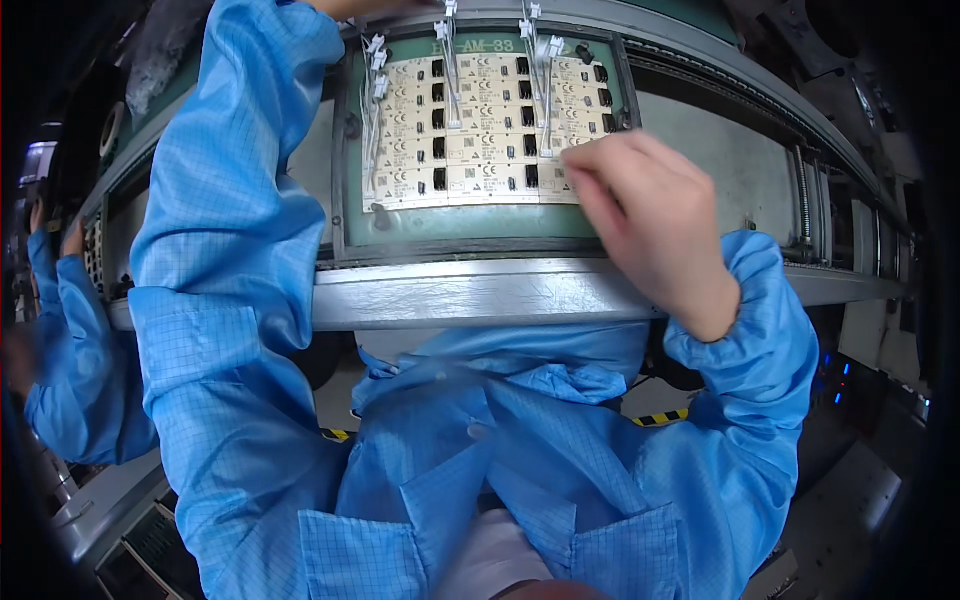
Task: Manual assembly of electronic components onto a printed circuit board on a production line fixture.
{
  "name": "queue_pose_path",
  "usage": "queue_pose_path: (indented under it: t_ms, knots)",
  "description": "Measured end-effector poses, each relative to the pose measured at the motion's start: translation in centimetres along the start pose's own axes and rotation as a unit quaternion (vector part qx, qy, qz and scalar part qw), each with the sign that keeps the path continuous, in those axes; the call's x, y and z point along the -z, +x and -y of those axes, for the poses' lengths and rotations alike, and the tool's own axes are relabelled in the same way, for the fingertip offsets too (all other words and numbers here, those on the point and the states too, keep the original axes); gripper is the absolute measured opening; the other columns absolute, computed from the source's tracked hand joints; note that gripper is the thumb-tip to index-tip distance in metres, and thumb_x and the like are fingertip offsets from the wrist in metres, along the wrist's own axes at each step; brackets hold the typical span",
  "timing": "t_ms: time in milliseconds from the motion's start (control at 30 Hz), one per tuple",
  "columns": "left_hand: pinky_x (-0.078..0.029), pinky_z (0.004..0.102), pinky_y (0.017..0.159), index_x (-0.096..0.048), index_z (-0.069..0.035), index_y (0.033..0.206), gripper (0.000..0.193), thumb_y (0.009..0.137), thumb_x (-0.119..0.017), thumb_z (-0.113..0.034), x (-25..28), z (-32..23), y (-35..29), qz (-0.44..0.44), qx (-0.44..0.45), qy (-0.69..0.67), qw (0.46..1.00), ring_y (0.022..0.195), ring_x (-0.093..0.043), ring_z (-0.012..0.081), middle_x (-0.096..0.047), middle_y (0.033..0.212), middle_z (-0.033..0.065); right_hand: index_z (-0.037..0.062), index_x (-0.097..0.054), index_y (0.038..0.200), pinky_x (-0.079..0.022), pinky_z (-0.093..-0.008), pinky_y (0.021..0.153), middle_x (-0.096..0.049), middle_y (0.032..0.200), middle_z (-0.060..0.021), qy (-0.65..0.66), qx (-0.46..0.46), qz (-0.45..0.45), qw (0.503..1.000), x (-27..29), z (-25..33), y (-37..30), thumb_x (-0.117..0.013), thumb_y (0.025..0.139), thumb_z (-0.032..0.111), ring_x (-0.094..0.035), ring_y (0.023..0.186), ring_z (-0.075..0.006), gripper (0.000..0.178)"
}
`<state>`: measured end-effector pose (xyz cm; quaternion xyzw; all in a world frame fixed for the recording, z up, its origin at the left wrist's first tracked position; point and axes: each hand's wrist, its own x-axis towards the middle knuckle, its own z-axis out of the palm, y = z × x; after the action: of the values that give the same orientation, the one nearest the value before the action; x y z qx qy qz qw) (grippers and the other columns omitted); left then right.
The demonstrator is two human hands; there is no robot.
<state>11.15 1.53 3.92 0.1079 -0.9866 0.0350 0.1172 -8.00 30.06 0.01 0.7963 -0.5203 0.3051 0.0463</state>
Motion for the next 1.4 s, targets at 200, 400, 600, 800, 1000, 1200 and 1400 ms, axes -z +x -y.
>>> queue_pose_path:
  t_ms: [200,400,600,800,1000,1200,1400]
  knots:
    - [-0.055,0.0333,0.079,-0.071,0.001,0.105,0.019,0.091,-0.067,-0.011,-0.9,0.4,-0.8,-0.168,0.142,-0.173,0.96,0.084,-0.071,0.0212,-0.073,0.091,0.0141,0.0041,-0.071,0.091,-0.051,-0.0363,0.074,-0.064,0.089,-0.0071,0.068,-0.013,0.04,0.997,-1.3,-0.6,0.1,-0.077,0.08,0.0,-0.062,0.087,-0.0263,0.013]
    - [-0.055,0.0287,0.077,-0.061,0.003,0.111,0.015,0.099,-0.06,-0.006,1.1,0.1,-3.1,-0.298,0.183,-0.411,0.842,0.088,-0.068,0.014,-0.072,0.096,0.0089,0.0031,-0.071,0.091,-0.045,-0.0366,0.078,-0.064,0.089,-0.007,0.056,-0.015,0.049,0.997,-1.1,0.3,0.7,-0.076,0.081,0.001,-0.06,0.086,-0.0275,0.012]
    - [-0.054,0.0292,0.074,-0.06,0.003,0.105,0.01,0.096,-0.06,-0.001,3.4,-9.9,-5.4,-0.327,0.195,-0.263,0.886,0.082,-0.068,0.0163,-0.069,0.088,0.0106,0.0034,-0.071,0.092,-0.041,-0.0364,0.08,-0.064,0.093,-0.0073,0.05,-0.003,0.078,0.996,-0.8,-0.3,-0.6,-0.074,0.083,0.001,-0.059,0.09,-0.0267,0.01]
    - [-0.054,0.0317,0.075,-0.06,0.004,0.101,0.01,0.091,-0.062,0.003,3.4,-13.3,-6.8,-0.324,0.161,-0.172,0.916,0.08,-0.071,0.0215,-0.068,0.087,0.014,0.004,-0.071,0.092,-0.04,-0.0355,0.083,-0.064,0.093,-0.007,0.056,0.005,0.127,0.99,0.5,-2.1,0.4,-0.073,0.085,0.005,-0.058,0.092,-0.0266,0.007]
    - [-0.055,0.0315,0.074,-0.061,0.004,0.097,0.008,0.089,-0.064,0.003,1.6,-12.7,-6.5,-0.321,0.167,-0.233,0.903,0.08,-0.071,0.0221,-0.07,0.085,0.0138,0.0041,-0.072,0.091,-0.039,-0.033,0.083,-0.066,0.089,-0.0049,0.077,-0.027,0.097,0.992,-0.3,-2.2,0.5,-0.075,0.086,0.006,-0.058,0.086,-0.0222,0.006]
    - [-0.056,0.0329,0.074,-0.064,0.004,0.091,0.008,0.084,-0.068,0.002,0.3,-12.7,-6.8,-0.301,0.125,-0.235,0.916,0.079,-0.071,0.0256,-0.07,0.083,0.0141,0.0042,-0.075,0.092,-0.039,-0.0319,0.084,-0.067,0.089,-0.0043,0.04,-0.023,0.119,0.992,-0.4,-1.4,0.8,-0.075,0.086,0.007,-0.059,0.087,-0.0207,0.007]
    - [-0.056,0.0344,0.073,-0.066,0.003,0.091,0.009,0.084,-0.069,-0.002,-0.6,-12.6,-7.0,-0.297,0.109,-0.235,0.919,0.08,-0.073,0.0267,-0.072,0.083,0.0148,0.0044,-0.077,0.094,-0.039,-0.0317,0.084,-0.069,0.09,-0.0042,0.05,-0.071,0.137,0.987,-0.1,-1.5,0.4,-0.075,0.087,0.005,-0.059,0.086,-0.0188,0.007]
